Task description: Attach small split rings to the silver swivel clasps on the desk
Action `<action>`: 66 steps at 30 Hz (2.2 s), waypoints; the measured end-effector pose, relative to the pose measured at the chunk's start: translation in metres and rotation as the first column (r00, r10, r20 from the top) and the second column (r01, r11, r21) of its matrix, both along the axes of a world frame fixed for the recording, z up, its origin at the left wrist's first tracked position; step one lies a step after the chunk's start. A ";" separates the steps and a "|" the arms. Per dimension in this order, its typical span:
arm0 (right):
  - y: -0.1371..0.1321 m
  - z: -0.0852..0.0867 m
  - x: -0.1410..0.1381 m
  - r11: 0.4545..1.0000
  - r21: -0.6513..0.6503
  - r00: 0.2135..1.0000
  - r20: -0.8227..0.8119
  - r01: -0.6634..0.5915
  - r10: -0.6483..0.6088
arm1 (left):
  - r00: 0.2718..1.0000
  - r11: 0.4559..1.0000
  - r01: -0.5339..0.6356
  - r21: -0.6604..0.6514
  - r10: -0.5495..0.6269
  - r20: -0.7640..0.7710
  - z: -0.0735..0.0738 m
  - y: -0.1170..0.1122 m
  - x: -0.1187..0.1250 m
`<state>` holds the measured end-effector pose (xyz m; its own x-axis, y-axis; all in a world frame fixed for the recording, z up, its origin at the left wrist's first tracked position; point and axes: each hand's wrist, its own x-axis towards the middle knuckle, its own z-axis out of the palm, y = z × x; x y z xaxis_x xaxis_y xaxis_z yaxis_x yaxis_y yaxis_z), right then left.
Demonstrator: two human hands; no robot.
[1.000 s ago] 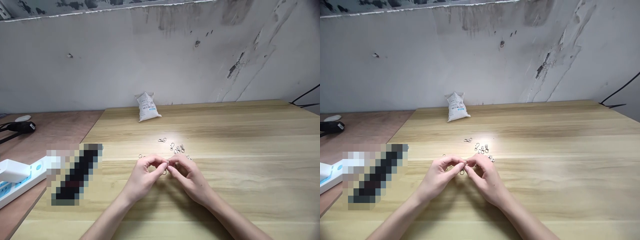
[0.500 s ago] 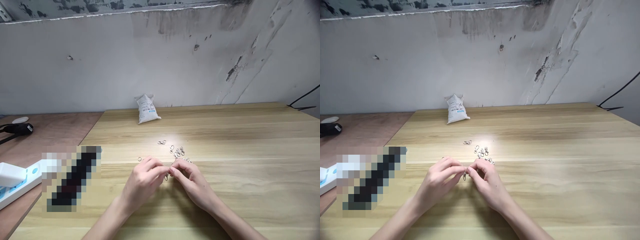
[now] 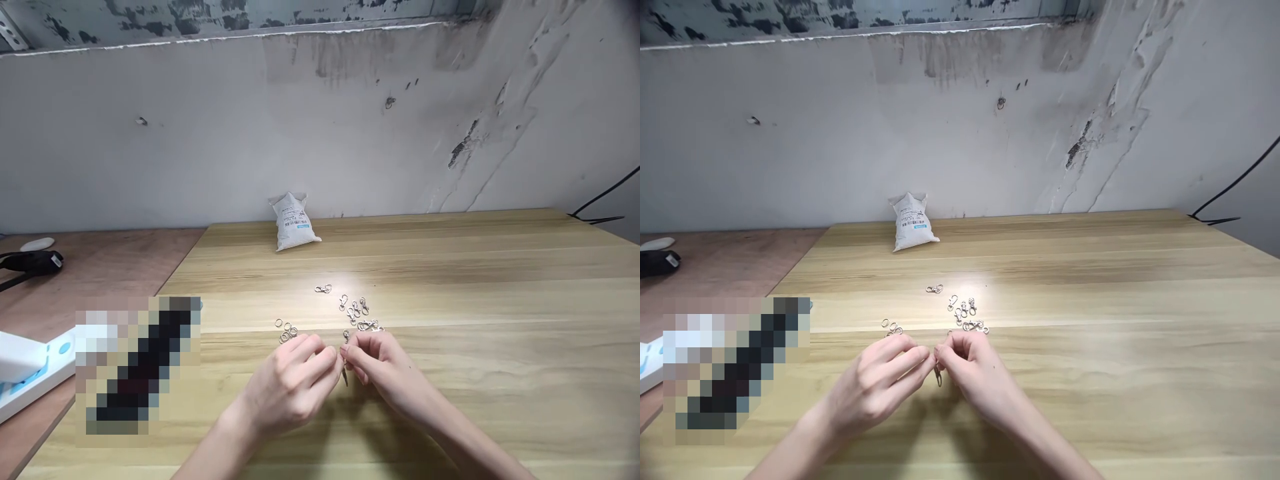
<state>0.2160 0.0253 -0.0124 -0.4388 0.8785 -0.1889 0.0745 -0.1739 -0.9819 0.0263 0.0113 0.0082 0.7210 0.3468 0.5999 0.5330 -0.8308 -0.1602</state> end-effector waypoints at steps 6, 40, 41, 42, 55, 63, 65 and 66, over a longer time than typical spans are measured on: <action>-0.001 0.000 0.001 0.999 0.001 0.998 0.037 -0.046 0.046 | 0.999 1.000 -0.006 -0.007 0.005 -0.047 0.002 -0.001 0.001; -0.013 -0.001 0.002 0.801 0.536 0.917 0.398 -0.268 0.040 | 0.768 0.453 0.222 -0.863 0.464 0.441 -0.007 0.007 -0.002; -0.013 -0.001 0.002 0.802 0.537 0.921 0.388 -0.263 0.043 | 0.766 0.444 0.238 -0.864 0.461 0.448 -0.007 0.008 -0.003; -0.013 -0.001 0.002 0.803 0.535 0.923 0.382 -0.262 0.047 | 0.767 0.443 0.245 -0.862 0.456 0.452 -0.007 0.008 -0.003; 0.004 -0.002 0.014 0.599 0.718 0.853 0.510 -0.355 -0.106 | 0.970 0.830 -0.130 -0.543 0.220 0.104 -0.008 0.010 -0.012; -0.002 0.011 0.009 0.775 0.611 0.947 0.317 -0.160 -0.054 | 0.911 0.775 -0.152 -0.613 0.351 0.218 -0.004 0.007 -0.009; -0.002 0.010 0.008 0.803 0.585 0.954 0.289 -0.110 -0.080 | 0.887 0.758 -0.151 -0.635 0.387 0.251 -0.004 0.004 -0.006; -0.002 0.009 0.007 0.813 0.576 0.956 0.279 -0.089 -0.094 | 0.881 0.750 -0.141 -0.646 0.393 0.264 -0.004 0.003 -0.004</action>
<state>0.2233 0.0230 -0.0031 -0.4440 0.8638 0.2383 0.3628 0.4165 -0.8337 0.0219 0.0143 0.0041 0.3149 0.8628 0.3954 0.6592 -0.4985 0.5629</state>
